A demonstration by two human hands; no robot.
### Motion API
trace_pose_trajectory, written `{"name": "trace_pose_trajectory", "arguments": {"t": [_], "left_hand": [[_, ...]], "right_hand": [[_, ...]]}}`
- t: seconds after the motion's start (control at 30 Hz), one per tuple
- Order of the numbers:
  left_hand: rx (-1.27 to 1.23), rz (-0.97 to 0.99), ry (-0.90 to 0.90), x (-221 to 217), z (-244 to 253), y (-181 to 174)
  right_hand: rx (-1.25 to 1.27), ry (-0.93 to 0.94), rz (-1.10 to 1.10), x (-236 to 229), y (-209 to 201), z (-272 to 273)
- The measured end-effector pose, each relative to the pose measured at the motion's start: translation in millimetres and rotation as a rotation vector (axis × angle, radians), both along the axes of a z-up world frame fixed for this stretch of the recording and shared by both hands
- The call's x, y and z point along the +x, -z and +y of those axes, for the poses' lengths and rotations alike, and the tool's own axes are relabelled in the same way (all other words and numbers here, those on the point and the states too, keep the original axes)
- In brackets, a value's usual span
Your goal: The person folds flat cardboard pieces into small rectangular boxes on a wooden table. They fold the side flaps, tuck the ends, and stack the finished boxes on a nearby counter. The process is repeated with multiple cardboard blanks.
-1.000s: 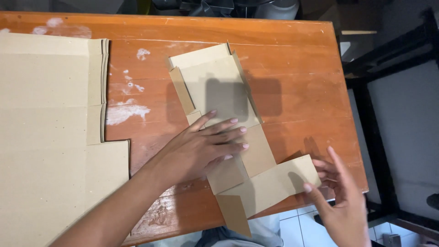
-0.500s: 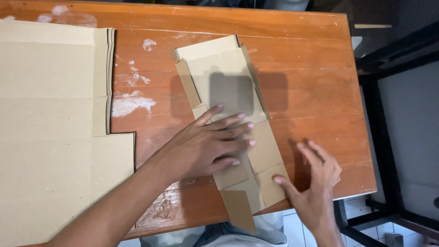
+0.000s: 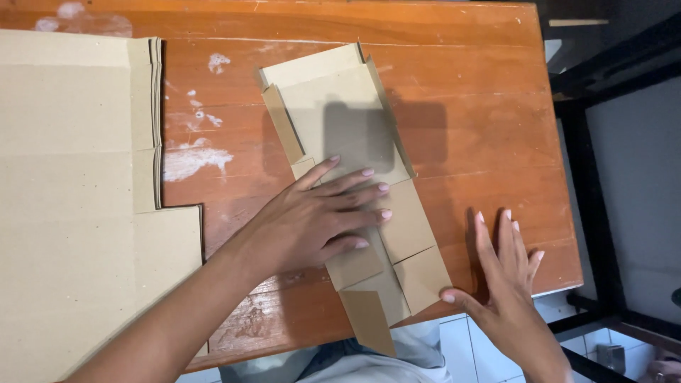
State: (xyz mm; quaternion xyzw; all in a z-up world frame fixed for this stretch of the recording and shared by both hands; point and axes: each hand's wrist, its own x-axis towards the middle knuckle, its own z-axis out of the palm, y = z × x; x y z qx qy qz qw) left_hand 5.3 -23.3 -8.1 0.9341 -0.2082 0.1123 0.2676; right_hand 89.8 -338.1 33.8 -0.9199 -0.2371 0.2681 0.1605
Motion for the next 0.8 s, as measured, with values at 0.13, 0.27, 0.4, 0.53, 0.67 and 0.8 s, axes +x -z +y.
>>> {"name": "trace_pose_trajectory", "arguments": {"t": [0.13,0.27,0.4,0.53,0.67,0.8], "left_hand": [[0.039,-0.115,-0.009,-2,-1,-1],[0.574,-0.173,-0.007,-18,-9,-30],[0.248,-0.274,-0.106,-34,-29,-77],[0.197,-0.157,-0.180,-52,-31,-87],[0.322,-0.095,-0.110,-64,-30,-52],[0.287,-0.096,-0.164,-72,-28,-61]], "right_hand": [[0.060,-0.093,0.002,5,2,-16],[0.320,-0.175,0.049,16,-6,-18],[0.427,-0.465,0.260,53,-2,-13],[0.082,-0.552,0.359,56,-38,35],[-0.007,-0.691,0.294,53,-48,51],[-0.183,-0.632,0.139,50,-28,48]]}}
